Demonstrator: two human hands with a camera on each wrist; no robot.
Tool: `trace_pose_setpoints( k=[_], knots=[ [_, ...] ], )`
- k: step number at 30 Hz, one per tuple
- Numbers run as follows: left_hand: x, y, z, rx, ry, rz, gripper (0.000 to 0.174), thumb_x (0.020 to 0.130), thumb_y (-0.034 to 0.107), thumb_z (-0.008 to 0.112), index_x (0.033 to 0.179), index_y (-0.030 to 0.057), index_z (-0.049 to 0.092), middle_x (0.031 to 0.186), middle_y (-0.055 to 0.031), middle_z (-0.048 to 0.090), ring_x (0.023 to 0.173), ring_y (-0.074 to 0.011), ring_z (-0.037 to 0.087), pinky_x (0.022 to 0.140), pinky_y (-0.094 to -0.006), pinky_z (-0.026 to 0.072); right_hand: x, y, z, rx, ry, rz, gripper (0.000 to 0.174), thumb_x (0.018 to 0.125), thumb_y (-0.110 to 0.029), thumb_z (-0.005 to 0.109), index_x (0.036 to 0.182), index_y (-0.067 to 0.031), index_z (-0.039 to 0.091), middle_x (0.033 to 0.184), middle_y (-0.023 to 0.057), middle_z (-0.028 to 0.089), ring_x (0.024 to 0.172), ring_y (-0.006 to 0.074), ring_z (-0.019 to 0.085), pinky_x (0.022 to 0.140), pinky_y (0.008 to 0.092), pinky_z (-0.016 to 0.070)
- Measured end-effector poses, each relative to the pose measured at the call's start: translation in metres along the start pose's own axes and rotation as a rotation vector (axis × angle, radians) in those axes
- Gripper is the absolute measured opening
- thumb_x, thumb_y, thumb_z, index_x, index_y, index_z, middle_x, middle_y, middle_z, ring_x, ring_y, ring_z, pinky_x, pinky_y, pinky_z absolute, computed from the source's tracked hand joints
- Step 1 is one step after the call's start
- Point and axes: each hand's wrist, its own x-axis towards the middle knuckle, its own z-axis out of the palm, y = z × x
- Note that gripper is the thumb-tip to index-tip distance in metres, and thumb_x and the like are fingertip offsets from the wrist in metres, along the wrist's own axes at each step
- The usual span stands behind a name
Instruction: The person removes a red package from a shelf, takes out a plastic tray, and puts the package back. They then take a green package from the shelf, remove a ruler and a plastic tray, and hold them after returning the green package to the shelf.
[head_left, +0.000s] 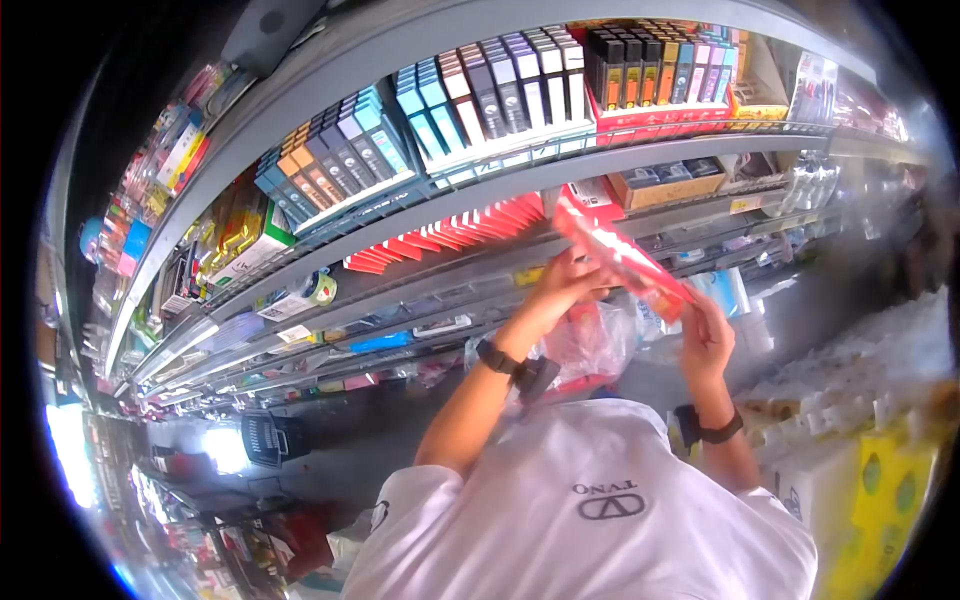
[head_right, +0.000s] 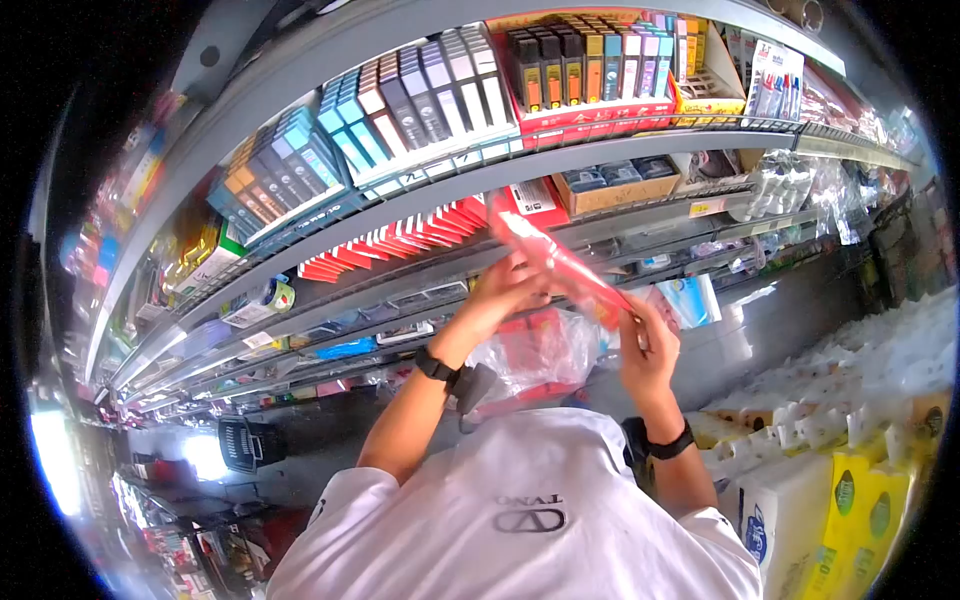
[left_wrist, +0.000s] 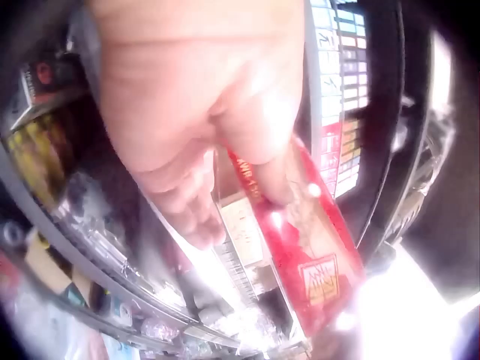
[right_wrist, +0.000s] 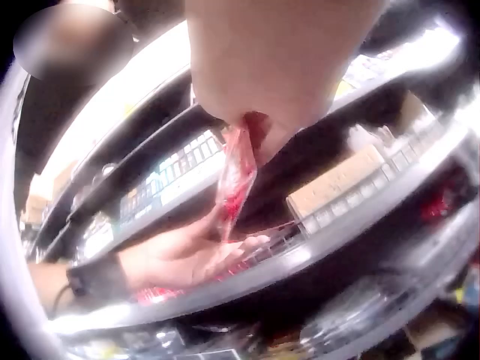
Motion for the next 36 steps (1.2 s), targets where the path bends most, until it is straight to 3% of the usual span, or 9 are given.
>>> trace_pose_setpoints(
  k=[5,11,12,16,18,21,25,28,36],
  knots=[
    [-0.035,-0.002,0.008,0.009,0.068,-0.080,0.035,0.096,0.012,0.069,0.126,-0.0009,0.056,0.118,-0.0076,0.066,0.105,-0.0207,0.068,0.091,-0.0368,0.0586,-0.021,0.004,-0.004,0.651,-0.008,0.544,0.027,0.098,-0.001,0.063,0.123,0.0017,0.057,0.099,0.0025,0.066,0.093,0.0079,0.062,0.078,0.0245,0.0543],
    [-0.060,0.014,0.034,0.255,0.201,-0.054,0.025,0.093,0.010,0.073,0.113,-0.0020,0.064,0.111,-0.0058,0.069,0.100,-0.0130,0.067,0.086,-0.0300,0.0580,-0.006,0.001,-0.010,0.144,-0.344,0.260,0.034,0.091,-0.012,0.075,0.120,-0.0040,0.059,0.098,0.0092,0.065,0.085,0.0188,0.066,0.073,0.0320,0.0542],
    [-0.065,0.008,0.035,0.238,0.215,-0.043,0.025,0.093,0.009,0.073,0.113,-0.0027,0.064,0.110,-0.0068,0.070,0.099,-0.0133,0.068,0.085,-0.0290,0.0577,-0.003,-0.001,-0.009,0.040,-0.372,0.192,0.043,0.085,-0.019,0.080,0.121,-0.0061,0.060,0.097,0.0128,0.065,0.083,0.0298,0.067,0.072,0.0372,0.0544],
    [-0.083,0.005,0.055,0.352,0.343,0.004,0.022,0.090,0.007,0.074,0.108,-0.0037,0.066,0.103,-0.0060,0.071,0.093,-0.0107,0.067,0.078,-0.0253,0.0555,0.005,-0.014,0.003,-0.111,-0.373,0.067,0.045,0.082,-0.023,0.078,0.122,-0.0107,0.061,0.101,0.0101,0.065,0.088,0.0346,0.066,0.072,0.0422,0.0557],
    [-0.093,0.010,0.063,0.478,0.470,-0.110,0.023,0.089,0.008,0.075,0.108,-0.0030,0.067,0.098,-0.0040,0.070,0.088,-0.0088,0.066,0.075,-0.0241,0.0537,0.005,-0.013,0.010,-0.140,-0.377,0.011,0.045,0.082,-0.021,0.077,0.123,-0.0116,0.061,0.102,0.0089,0.065,0.088,0.0328,0.067,0.071,0.0416,0.0560],
    [-0.099,0.011,0.059,0.473,0.373,0.025,0.020,0.087,0.008,0.078,0.103,-0.0009,0.069,0.096,-0.0021,0.071,0.079,-0.0060,0.065,0.065,-0.0219,0.0517,0.013,-0.017,0.017,-0.116,-0.322,-0.167,0.043,0.081,-0.017,0.078,0.121,-0.0122,0.063,0.102,0.0077,0.065,0.086,0.0296,0.067,0.069,0.0384,0.0564],
    [-0.117,0.010,0.053,0.455,0.277,-0.020,0.027,0.090,0.009,0.075,0.113,0.0002,0.064,0.104,-0.0026,0.068,0.096,-0.0079,0.063,0.080,-0.0259,0.0521,0.020,-0.026,0.021,-0.116,-0.277,-0.392,0.042,0.078,-0.012,0.079,0.118,-0.0087,0.066,0.105,0.0082,0.066,0.085,0.0268,0.067,0.067,0.0347,0.0560],
    [-0.130,0.006,0.048,0.379,0.386,-0.061,0.024,0.096,0.013,0.068,0.116,0.0016,0.061,0.105,-0.0001,0.065,0.096,-0.0067,0.060,0.079,-0.0245,0.0496,0.021,-0.032,0.013,-0.163,-0.258,-0.492,0.042,0.074,-0.009,0.081,0.114,-0.0045,0.068,0.105,0.0085,0.068,0.085,0.0246,0.067,0.067,0.0336,0.0563],
    [-0.127,0.015,0.058,0.547,0.315,0.103,0.023,0.098,0.014,0.065,0.118,0.0012,0.063,0.102,0.0006,0.064,0.092,-0.0069,0.059,0.077,-0.0261,0.0484,0.014,-0.035,0.012,-0.238,-0.206,-0.493,0.042,0.073,-0.011,0.079,0.113,-0.0024,0.068,0.109,0.0098,0.069,0.087,0.0231,0.067,0.069,0.0328,0.0576]
  ],
)
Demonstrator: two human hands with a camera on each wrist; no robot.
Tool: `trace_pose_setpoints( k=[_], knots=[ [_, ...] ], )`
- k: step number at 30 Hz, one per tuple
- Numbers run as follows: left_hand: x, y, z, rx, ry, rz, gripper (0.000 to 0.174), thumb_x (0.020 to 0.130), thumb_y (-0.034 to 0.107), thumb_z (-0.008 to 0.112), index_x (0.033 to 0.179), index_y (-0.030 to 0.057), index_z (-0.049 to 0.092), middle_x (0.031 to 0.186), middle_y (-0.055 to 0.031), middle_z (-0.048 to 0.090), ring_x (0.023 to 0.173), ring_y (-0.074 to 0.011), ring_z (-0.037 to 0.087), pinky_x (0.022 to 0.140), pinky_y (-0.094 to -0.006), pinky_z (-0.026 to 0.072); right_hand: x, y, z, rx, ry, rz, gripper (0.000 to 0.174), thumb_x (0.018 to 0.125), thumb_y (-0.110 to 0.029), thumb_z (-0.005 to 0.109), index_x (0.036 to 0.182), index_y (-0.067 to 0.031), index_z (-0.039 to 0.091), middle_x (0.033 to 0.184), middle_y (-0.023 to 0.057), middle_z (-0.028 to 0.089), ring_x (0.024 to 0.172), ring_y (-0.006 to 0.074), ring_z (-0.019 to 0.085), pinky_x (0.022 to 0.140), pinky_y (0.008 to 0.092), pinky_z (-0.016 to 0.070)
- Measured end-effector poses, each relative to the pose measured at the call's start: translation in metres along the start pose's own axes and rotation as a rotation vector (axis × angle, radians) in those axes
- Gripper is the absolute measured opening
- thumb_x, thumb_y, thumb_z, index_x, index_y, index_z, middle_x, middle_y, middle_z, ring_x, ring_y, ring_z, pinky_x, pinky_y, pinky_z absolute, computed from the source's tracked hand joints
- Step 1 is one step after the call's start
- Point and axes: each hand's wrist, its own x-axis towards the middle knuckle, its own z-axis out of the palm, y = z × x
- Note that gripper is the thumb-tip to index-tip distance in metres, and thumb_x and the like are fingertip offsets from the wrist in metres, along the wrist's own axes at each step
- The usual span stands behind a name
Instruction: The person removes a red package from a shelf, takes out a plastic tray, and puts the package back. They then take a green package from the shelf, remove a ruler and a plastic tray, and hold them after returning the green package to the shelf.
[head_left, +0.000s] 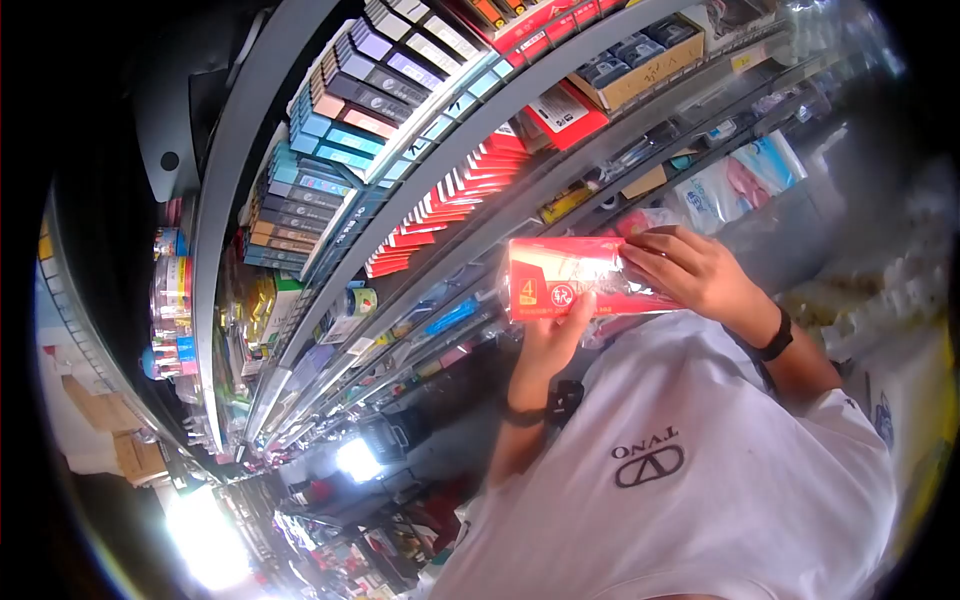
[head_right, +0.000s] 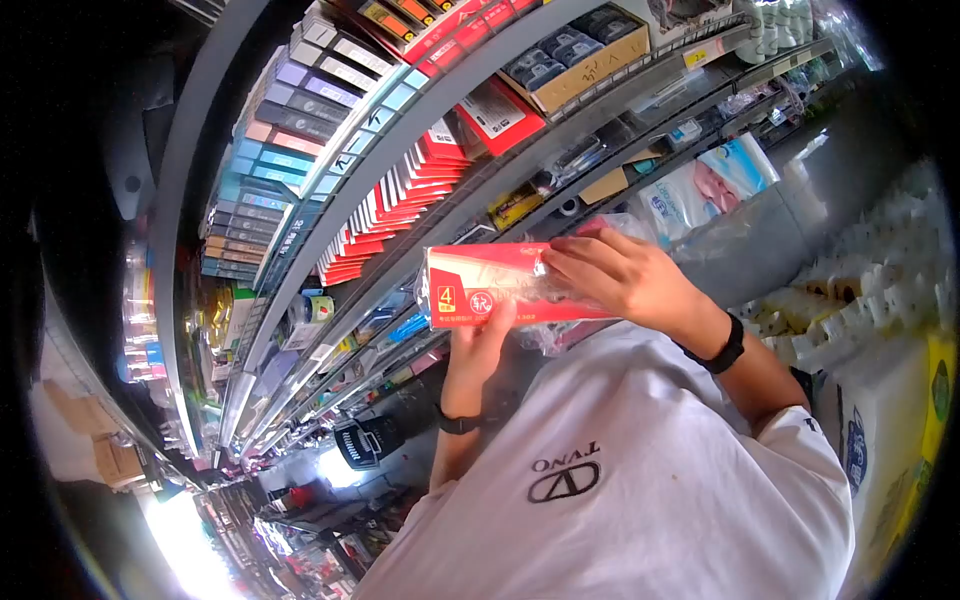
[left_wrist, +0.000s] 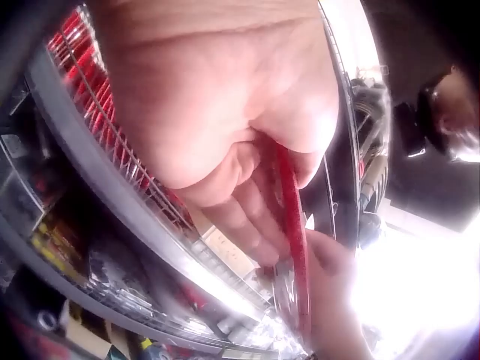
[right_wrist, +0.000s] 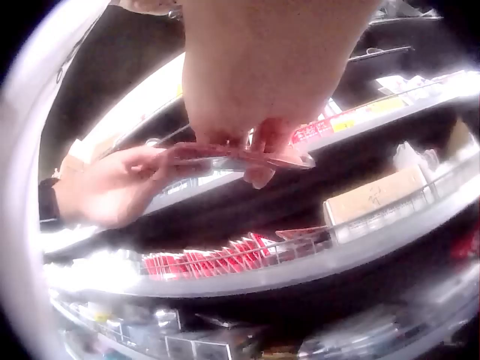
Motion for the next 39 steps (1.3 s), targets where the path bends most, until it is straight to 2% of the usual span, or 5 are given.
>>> trace_pose_setpoints(
  k=[8,14,23,28,39],
  knots=[
    [0.002,0.009,-0.004,-0.066,-0.050,-0.079,0.030,0.096,0.011,0.067,0.123,0.0002,0.060,0.112,-0.0025,0.064,0.100,-0.0089,0.059,0.084,-0.0276,0.0492,-0.015,0.006,0.000,0.377,-0.049,0.390,0.032,0.081,-0.004,0.071,0.113,0.0004,0.066,0.106,0.0154,0.069,0.088,0.0287,0.071,0.075,0.0362,0.0577],
    [-0.004,0.007,-0.012,-0.145,-0.065,-0.180,0.041,0.095,0.010,0.068,0.132,-0.0002,0.054,0.123,-0.0053,0.061,0.111,-0.0116,0.058,0.093,-0.0295,0.0484,-0.006,0.001,-0.012,1.052,-0.094,0.913,0.018,0.097,-0.007,0.064,0.112,0.0033,0.065,0.092,0.0045,0.068,0.084,0.0088,0.065,0.071,0.0253,0.0525],
    [-0.002,0.010,-0.014,-0.078,-0.113,-0.097,0.035,0.096,0.012,0.067,0.128,-0.0012,0.057,0.121,-0.0052,0.063,0.108,-0.0110,0.059,0.092,-0.0283,0.0484,-0.013,0.007,-0.004,1.135,-0.064,0.897,0.019,0.099,-0.013,0.066,0.108,0.0029,0.067,0.093,0.0022,0.067,0.086,0.0047,0.059,0.076,0.0219,0.0498],
    [0.010,0.002,-0.012,-0.065,0.036,-0.095,0.032,0.101,0.024,0.062,0.120,-0.0009,0.063,0.104,-0.0024,0.069,0.089,-0.0062,0.059,0.077,-0.0214,0.0475,-0.011,0.011,-0.013,1.108,-0.388,0.863,0.032,0.094,-0.012,0.072,0.120,0.0037,0.062,0.101,0.0053,0.068,0.090,0.0074,0.062,0.079,0.0244,0.0520],
    [0.017,0.019,-0.007,-0.220,-0.174,-0.201,0.051,0.095,0.003,0.067,0.140,-0.0034,0.045,0.121,-0.0106,0.067,0.109,-0.0135,0.064,0.094,-0.0277,0.0519,-0.026,0.020,0.016,1.283,-0.382,0.956,0.042,0.096,-0.012,0.069,0.133,0.0019,0.055,0.117,0.0097,0.068,0.098,0.0166,0.069,0.079,0.0287,0.0593]
  ],
)
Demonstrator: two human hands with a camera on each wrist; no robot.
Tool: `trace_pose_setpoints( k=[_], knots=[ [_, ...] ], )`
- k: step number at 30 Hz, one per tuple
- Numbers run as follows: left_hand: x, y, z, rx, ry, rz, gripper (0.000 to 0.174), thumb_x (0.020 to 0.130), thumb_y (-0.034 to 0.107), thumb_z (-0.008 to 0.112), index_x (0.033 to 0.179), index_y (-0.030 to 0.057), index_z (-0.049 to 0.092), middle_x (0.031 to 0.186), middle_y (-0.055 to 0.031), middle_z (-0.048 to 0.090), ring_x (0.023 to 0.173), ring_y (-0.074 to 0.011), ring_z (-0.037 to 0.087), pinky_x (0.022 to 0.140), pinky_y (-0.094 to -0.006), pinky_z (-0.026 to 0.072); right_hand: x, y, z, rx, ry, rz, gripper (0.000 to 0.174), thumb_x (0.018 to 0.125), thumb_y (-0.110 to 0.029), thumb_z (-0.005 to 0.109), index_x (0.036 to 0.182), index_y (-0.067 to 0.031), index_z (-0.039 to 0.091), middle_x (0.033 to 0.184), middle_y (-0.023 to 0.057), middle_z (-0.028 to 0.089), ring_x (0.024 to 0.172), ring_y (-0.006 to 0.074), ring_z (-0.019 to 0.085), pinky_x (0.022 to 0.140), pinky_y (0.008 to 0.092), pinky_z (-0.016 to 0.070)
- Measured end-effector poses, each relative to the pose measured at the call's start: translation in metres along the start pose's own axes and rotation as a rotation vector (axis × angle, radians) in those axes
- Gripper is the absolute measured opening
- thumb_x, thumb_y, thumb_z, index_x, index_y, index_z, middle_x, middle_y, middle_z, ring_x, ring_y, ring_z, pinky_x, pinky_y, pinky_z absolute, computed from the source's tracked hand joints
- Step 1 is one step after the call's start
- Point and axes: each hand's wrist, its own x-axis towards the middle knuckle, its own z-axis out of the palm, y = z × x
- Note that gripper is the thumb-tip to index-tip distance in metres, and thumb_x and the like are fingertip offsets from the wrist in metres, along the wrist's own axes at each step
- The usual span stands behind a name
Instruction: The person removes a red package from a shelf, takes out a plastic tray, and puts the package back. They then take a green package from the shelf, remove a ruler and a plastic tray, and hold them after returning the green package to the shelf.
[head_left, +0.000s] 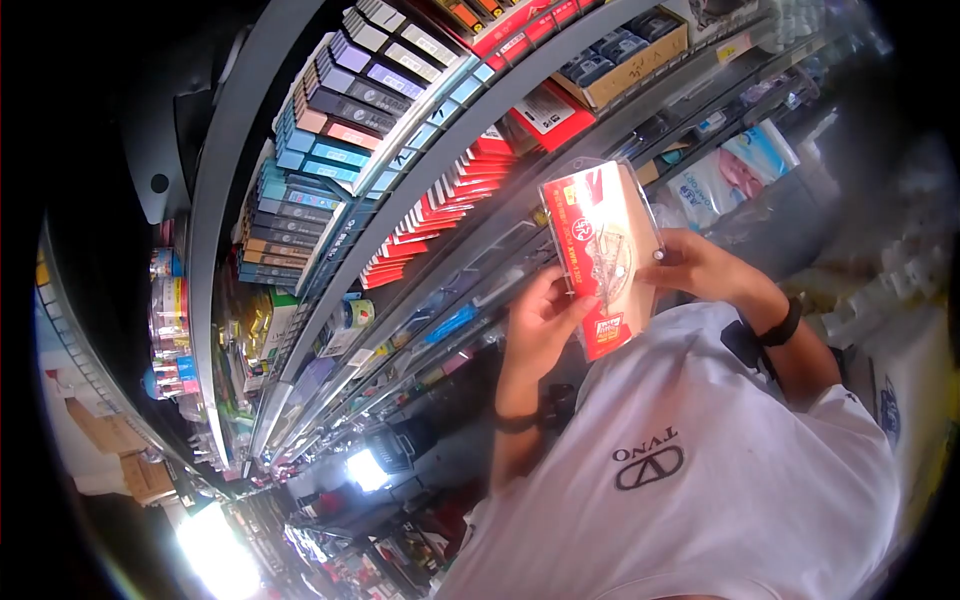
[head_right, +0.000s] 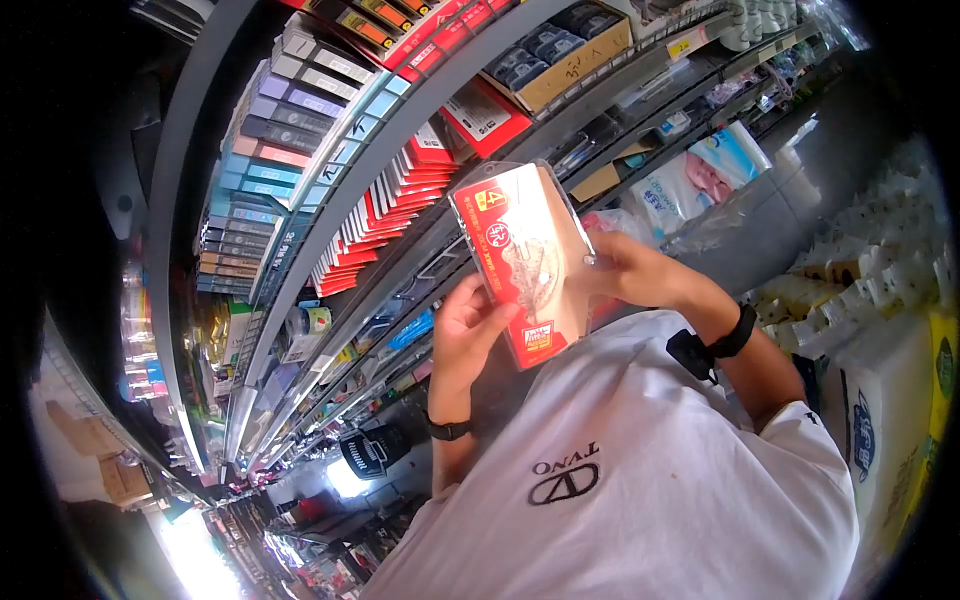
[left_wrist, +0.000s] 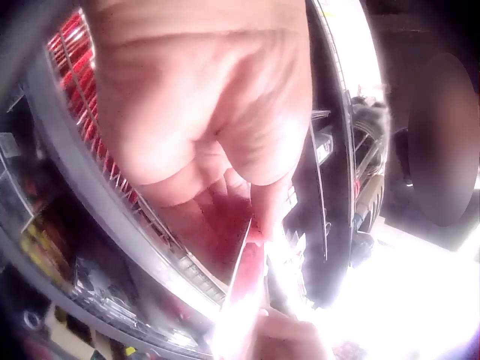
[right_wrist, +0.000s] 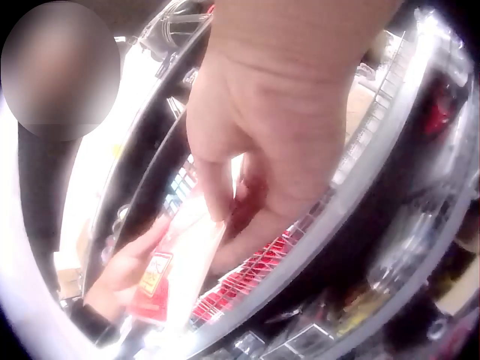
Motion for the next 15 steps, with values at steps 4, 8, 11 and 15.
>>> trace_pose_setpoints(
  k=[4,8,11,15],
  knots=[
    [0.006,-0.002,0.005,0.025,0.114,0.033,0.061,0.094,0.003,0.069,0.146,-0.0035,0.038,0.132,-0.0165,0.061,0.116,-0.0164,0.062,0.094,-0.0291,0.0524,-0.006,-0.013,0.005,0.022,0.049,0.053,0.037,0.094,-0.014,0.071,0.126,0.0016,0.059,0.104,0.0060,0.070,0.091,0.0092,0.064,0.077,0.0262,0.0537],
    [0.013,-0.010,0.014,0.545,0.200,0.140,0.081,0.090,0.014,0.075,0.153,-0.0020,0.027,0.148,-0.0223,0.044,0.130,-0.0250,0.052,0.102,-0.0357,0.0485,-0.006,-0.011,0.013,-0.029,0.091,-0.039,0.038,0.094,-0.015,0.071,0.126,0.0010,0.060,0.101,0.0048,0.069,0.090,0.0091,0.063,0.077,0.0270,0.0540],
    [0.015,-0.020,0.014,0.535,0.011,0.143,0.101,0.083,0.026,0.083,0.156,-0.0017,0.020,0.154,-0.0255,0.034,0.142,-0.0371,0.038,0.114,-0.0433,0.0368,-0.009,-0.009,0.017,-0.073,0.048,-0.082,0.037,0.096,-0.020,0.070,0.126,0.0002,0.061,0.102,0.0047,0.068,0.090,0.0100,0.063,0.076,0.0275,0.0541],
    [0.017,-0.026,0.011,0.392,-0.056,0.079,0.099,0.084,0.018,0.082,0.156,-0.0017,0.018,0.153,-0.0203,0.036,0.140,-0.0331,0.042,0.110,-0.0420,0.0430,-0.014,-0.021,0.023,-0.001,0.005,0.003,0.039,0.097,-0.026,0.070,0.125,0.0003,0.062,0.101,0.0056,0.069,0.089,0.0108,0.063,0.076,0.0281,0.0543]
  ],
)
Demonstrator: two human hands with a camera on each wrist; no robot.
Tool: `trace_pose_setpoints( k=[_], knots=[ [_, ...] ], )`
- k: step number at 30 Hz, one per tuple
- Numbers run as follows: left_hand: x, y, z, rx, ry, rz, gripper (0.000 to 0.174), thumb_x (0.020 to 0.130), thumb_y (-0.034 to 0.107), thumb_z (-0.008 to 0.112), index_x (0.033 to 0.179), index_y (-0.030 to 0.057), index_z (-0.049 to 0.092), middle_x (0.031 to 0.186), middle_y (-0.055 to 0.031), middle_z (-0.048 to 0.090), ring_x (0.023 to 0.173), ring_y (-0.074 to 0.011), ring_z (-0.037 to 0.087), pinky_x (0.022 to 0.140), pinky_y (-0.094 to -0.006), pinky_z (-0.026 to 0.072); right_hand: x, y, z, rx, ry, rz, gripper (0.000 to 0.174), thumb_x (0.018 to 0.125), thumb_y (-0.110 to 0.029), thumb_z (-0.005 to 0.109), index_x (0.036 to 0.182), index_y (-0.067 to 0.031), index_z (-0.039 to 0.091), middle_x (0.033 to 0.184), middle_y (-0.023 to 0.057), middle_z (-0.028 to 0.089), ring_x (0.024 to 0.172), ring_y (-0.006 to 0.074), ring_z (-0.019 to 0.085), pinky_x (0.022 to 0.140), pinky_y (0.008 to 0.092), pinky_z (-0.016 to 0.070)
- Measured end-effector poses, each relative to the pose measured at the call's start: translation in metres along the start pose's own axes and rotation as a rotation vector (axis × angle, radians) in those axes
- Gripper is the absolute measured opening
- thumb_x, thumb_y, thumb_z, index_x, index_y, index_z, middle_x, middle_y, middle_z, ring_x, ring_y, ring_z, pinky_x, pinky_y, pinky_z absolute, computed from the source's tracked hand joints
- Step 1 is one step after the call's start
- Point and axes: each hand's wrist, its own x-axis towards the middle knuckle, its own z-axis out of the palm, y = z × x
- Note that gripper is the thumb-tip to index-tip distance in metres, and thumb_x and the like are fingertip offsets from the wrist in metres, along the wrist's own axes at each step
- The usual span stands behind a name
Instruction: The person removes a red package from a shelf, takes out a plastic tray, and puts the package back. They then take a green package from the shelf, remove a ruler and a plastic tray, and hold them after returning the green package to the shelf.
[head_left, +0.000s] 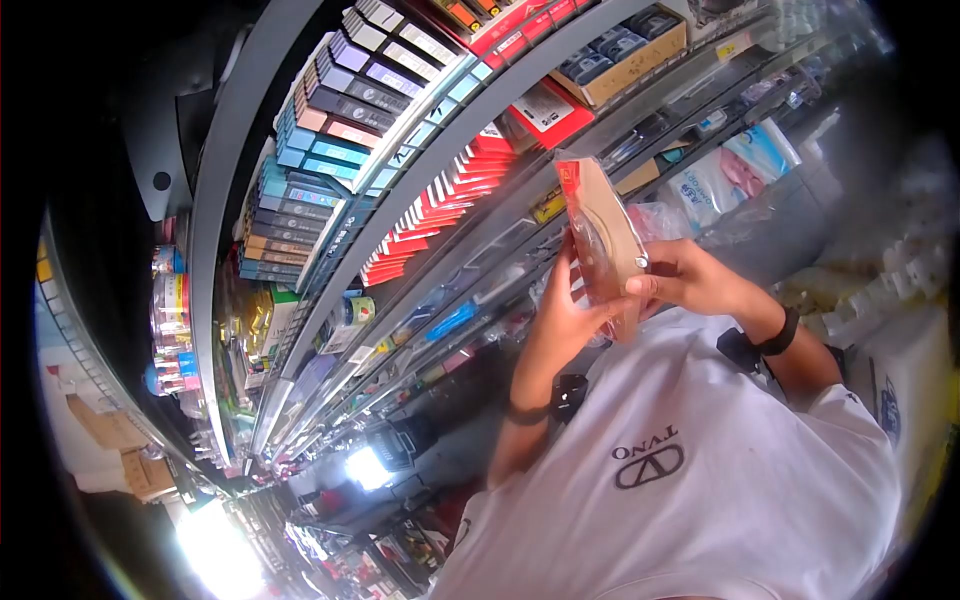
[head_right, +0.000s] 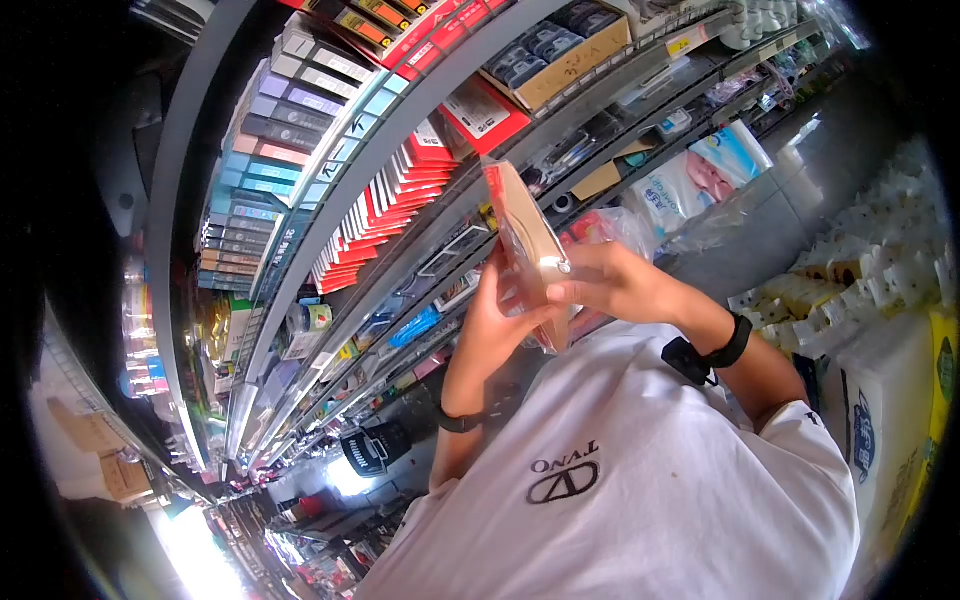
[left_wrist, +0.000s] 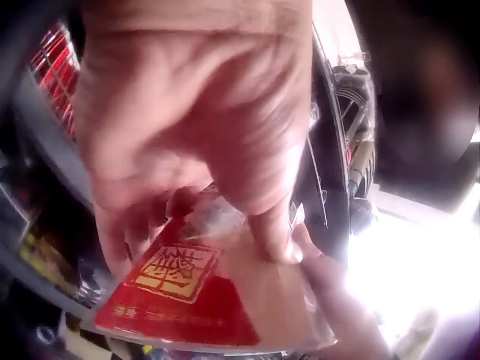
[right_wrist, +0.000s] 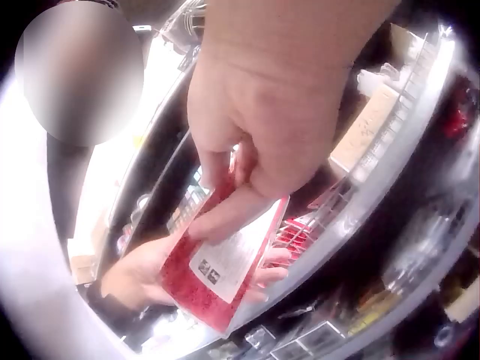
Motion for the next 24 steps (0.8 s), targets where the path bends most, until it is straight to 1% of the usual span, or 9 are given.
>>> trace_pose_setpoints(
  k=[3,6,8,12,15,17,18,21,24],
  knots=[
    [0.000,0.004,-0.002,-0.247,-0.039,-0.103,0.095,0.086,0.013,0.078,0.157,-0.0004,0.017,0.152,-0.0162,0.036,0.138,-0.0293,0.044,0.106,-0.0406,0.0469,-0.004,-0.006,0.002,0.115,0.031,0.047,0.042,0.097,-0.029,0.069,0.124,0.0020,0.062,0.100,0.0074,0.070,0.090,0.0112,0.065,0.076,0.0285,0.0546],
    [-0.003,-0.001,-0.003,-0.333,-0.051,-0.096,0.091,0.088,0.009,0.075,0.157,0.0010,0.017,0.153,-0.0139,0.034,0.137,-0.0278,0.044,0.105,-0.0392,0.0483,-0.004,0.002,0.004,-0.109,0.038,-0.080,0.040,0.099,-0.023,0.067,0.126,0.0045,0.060,0.103,0.0080,0.070,0.092,0.0137,0.068,0.076,0.0296,0.0584],
    [-0.005,-0.003,0.001,-0.355,-0.035,-0.098,0.089,0.089,0.008,0.073,0.157,0.0013,0.017,0.154,-0.0138,0.031,0.138,-0.0284,0.043,0.106,-0.0389,0.0476,-0.003,0.003,0.006,-0.187,0.073,-0.171,0.040,0.098,-0.022,0.067,0.127,0.0046,0.059,0.101,0.0073,0.069,0.090,0.0135,0.067,0.075,0.0293,0.0576],
    [-0.005,0.007,0.006,-0.388,0.011,-0.025,0.082,0.093,0.003,0.063,0.158,0.0011,0.013,0.156,-0.0148,0.028,0.141,-0.0291,0.040,0.109,-0.0383,0.0454,0.000,0.007,0.008,-0.305,0.223,-0.275,0.042,0.095,-0.014,0.067,0.131,0.0044,0.055,0.098,0.0077,0.069,0.086,0.0145,0.068,0.074,0.0292,0.0564],
    [-0.007,-0.005,0.004,-0.314,0.067,0.094,0.079,0.094,-0.001,0.057,0.158,0.0016,0.012,0.156,-0.0157,0.027,0.141,-0.0299,0.040,0.111,-0.0389,0.0427,-0.003,-0.003,0.011,-0.382,0.361,-0.236,0.045,0.091,-0.009,0.066,0.133,0.0035,0.054,0.100,0.0102,0.069,0.086,0.0158,0.068,0.074,0.0300,0.0569],
    [-0.004,-0.009,-0.001,-0.217,0.081,0.192,0.078,0.094,-0.002,0.054,0.159,0.0022,0.011,0.157,-0.0166,0.027,0.141,-0.0308,0.040,0.112,-0.0394,0.0409,-0.001,-0.008,0.011,-0.393,0.392,-0.202,0.046,0.088,-0.011,0.069,0.130,0.0039,0.055,0.101,0.0143,0.069,0.091,0.0214,0.071,0.079,0.0327,0.0563],
    [-0.004,-0.008,0.000,-0.230,0.078,0.172,0.078,0.093,-0.003,0.054,0.159,0.0023,0.011,0.157,-0.0173,0.026,0.141,-0.0305,0.040,0.112,-0.0394,0.0403,-0.001,-0.009,0.012,-0.399,0.406,-0.184,0.047,0.087,-0.012,0.070,0.128,0.0041,0.056,0.102,0.0163,0.070,0.094,0.0242,0.072,0.082,0.0341,0.0561],
    [-0.005,-0.006,0.003,-0.260,0.095,0.111,0.078,0.093,-0.003,0.054,0.158,0.0021,0.012,0.157,-0.0192,0.027,0.141,-0.0295,0.041,0.113,-0.0392,0.0391,-0.001,-0.007,0.016,-0.316,0.345,-0.290,0.049,0.086,-0.008,0.070,0.131,0.0037,0.054,0.104,0.0181,0.070,0.095,0.0261,0.073,0.080,0.0348,0.0572],
    [0.000,-0.012,0.011,-0.257,0.145,0.049,0.074,0.094,-0.002,0.054,0.157,0.0007,0.015,0.154,-0.0200,0.034,0.139,-0.0283,0.043,0.112,-0.0383,0.0406,-0.004,-0.012,0.023,-0.407,0.281,-0.244,0.050,0.086,-0.005,0.070,0.132,0.0040,0.053,0.107,0.0193,0.069,0.094,0.0270,0.073,0.078,0.0352,0.0583]
  ],
)
